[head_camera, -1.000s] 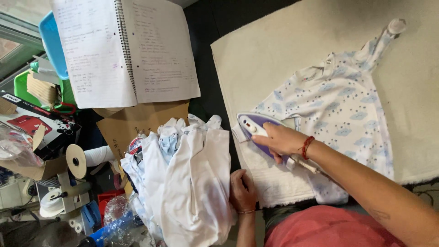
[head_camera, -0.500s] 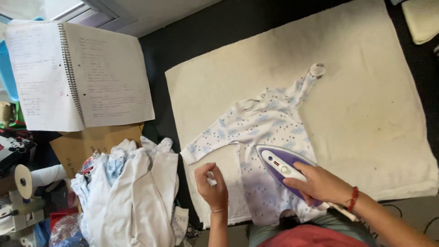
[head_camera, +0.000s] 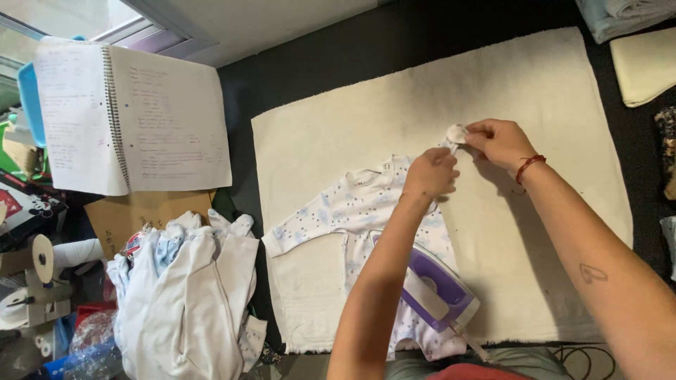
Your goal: Ironing and folding baby onesies on a pressing table
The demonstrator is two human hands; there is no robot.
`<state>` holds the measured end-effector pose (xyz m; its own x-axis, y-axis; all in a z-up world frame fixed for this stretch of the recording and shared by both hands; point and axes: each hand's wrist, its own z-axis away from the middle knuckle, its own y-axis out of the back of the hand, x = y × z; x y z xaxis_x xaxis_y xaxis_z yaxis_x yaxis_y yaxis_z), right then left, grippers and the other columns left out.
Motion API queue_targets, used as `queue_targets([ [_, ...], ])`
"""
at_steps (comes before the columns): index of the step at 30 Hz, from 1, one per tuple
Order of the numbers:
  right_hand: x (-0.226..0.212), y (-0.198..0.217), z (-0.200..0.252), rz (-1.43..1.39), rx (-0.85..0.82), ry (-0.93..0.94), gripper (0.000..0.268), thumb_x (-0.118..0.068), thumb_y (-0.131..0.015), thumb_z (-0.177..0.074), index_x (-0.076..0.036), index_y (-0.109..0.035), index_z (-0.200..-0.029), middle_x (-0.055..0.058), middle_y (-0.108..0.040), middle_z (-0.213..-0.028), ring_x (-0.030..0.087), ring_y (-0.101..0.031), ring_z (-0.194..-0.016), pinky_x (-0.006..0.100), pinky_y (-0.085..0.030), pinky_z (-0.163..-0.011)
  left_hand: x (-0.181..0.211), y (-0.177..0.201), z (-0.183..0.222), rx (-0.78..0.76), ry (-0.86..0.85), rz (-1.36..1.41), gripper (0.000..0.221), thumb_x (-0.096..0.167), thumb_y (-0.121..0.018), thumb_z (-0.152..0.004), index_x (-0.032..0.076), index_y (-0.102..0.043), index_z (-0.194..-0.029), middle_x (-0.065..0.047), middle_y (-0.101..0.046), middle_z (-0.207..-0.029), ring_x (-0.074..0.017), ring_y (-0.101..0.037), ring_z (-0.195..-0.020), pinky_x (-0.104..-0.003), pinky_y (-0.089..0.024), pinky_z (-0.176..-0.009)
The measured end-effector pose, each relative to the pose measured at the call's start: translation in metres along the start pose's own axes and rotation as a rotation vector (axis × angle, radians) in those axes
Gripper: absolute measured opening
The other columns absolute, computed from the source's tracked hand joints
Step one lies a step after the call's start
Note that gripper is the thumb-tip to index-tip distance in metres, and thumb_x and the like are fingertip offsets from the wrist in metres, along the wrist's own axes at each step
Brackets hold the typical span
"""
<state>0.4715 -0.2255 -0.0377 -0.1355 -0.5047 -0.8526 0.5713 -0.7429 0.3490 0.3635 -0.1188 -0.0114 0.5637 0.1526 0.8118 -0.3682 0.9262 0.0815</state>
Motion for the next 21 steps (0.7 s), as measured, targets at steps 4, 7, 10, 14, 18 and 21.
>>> queue_targets([
  [4,0.006,-0.004,0.007,0.279,0.001,0.121,0.020,-0.018,-0.067,-0.075,-0.013,-0.065,-0.094,0.008,-0.059,-0.083,0.020,-0.057,-0.080,0.033,-0.046,-0.068,-0.032,-0.023,-0.055,0.134,0.066,-0.270,0.037,0.030,-0.051,-0.076,0.012,-0.053,-0.108,-0.001,-0.063,-0.076,-0.0164,-0.064,-0.062,-0.029,-0.052,-0.061],
  [7,0.011,0.000,0.010,0.129,0.023,0.116,0.024,-0.015,-0.063,-0.075,-0.012,-0.060,-0.098,0.005,-0.060,-0.083,0.013,-0.055,-0.075,0.027,-0.044,-0.067,-0.022,-0.026,-0.051,0.224,0.040,-0.282,0.034,0.040,-0.055,-0.070,0.016,-0.058,-0.093,0.004,-0.063,-0.070,-0.0184,-0.063,-0.075,-0.032,-0.049,-0.070],
  [10,-0.020,0.014,0.024,0.022,0.023,0.031,0.029,-0.010,-0.060,-0.071,-0.008,-0.059,-0.100,0.002,-0.059,-0.081,0.007,-0.050,-0.068,0.021,-0.042,-0.062,0.017,-0.026,-0.030,0.251,-0.043,-0.263,0.024,0.033,-0.054,-0.067,0.012,-0.056,-0.079,-0.001,-0.060,-0.070,-0.0216,-0.057,-0.070,-0.035,-0.044,-0.060],
  [14,-0.011,0.035,0.031,-0.013,0.073,0.010,0.017,-0.002,-0.051,-0.074,-0.009,-0.063,-0.085,0.001,-0.057,-0.065,0.007,-0.056,-0.057,0.014,-0.043,-0.054,0.032,-0.038,-0.014,0.325,-0.329,-0.641,0.025,0.024,-0.046,-0.064,0.004,-0.049,-0.077,-0.019,-0.050,-0.084,-0.0446,-0.052,-0.074,-0.052,-0.041,-0.056],
  [18,-0.014,0.051,0.041,-0.074,0.241,-0.012,0.016,-0.004,-0.055,-0.075,-0.011,-0.064,-0.086,-0.001,-0.056,-0.068,0.003,-0.051,-0.059,0.013,-0.043,-0.056,0.047,-0.068,-0.006,0.407,-0.571,-0.733,0.027,0.017,-0.045,-0.066,-0.001,-0.049,-0.086,-0.020,-0.048,-0.092,-0.0396,-0.051,-0.080,-0.051,-0.041,-0.045],
  [21,0.015,0.053,0.033,-0.129,0.375,0.146,0.016,-0.001,-0.053,-0.077,-0.009,-0.060,-0.088,0.000,-0.055,-0.069,0.006,-0.058,-0.063,0.014,-0.043,-0.056,0.042,-0.079,-0.009,0.607,-0.737,-0.861,0.020,0.013,-0.051,-0.061,0.003,-0.048,-0.078,-0.012,-0.047,-0.085,-0.0307,-0.050,-0.072,-0.042,-0.038,-0.036],
])
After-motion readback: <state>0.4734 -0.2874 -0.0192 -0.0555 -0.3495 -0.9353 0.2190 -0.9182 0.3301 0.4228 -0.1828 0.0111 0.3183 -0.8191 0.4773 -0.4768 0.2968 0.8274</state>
